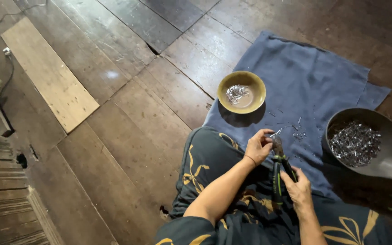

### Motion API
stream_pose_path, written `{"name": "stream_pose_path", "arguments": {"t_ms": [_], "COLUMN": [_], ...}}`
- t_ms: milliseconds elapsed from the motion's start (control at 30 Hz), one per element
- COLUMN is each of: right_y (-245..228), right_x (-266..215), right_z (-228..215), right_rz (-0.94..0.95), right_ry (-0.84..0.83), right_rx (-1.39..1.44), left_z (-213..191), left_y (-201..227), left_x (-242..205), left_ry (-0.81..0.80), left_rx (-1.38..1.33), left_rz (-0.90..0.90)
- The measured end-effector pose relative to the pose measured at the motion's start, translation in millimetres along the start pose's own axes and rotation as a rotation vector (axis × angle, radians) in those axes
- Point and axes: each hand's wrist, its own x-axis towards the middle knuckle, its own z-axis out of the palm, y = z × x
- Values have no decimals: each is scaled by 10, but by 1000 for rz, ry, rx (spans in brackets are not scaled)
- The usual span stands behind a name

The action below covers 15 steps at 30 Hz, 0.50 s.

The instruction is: Cutting small metal pins to length using wire cutters and collecting them in a bowl.

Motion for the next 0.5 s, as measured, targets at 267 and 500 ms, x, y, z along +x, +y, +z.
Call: {"name": "stream_pose_path", "arguments": {"t_ms": [267, 500], "right_y": [228, 462], "right_x": [116, 228], "right_z": [59, 45], "right_rz": [-16, -33], "right_ry": [19, 63], "right_rx": [91, 149], "left_z": [1, 4], "left_y": [74, 136], "left_x": [12, -52], "left_ry": [31, -12], "left_rx": [5, 139], "left_rz": [20, 81]}}
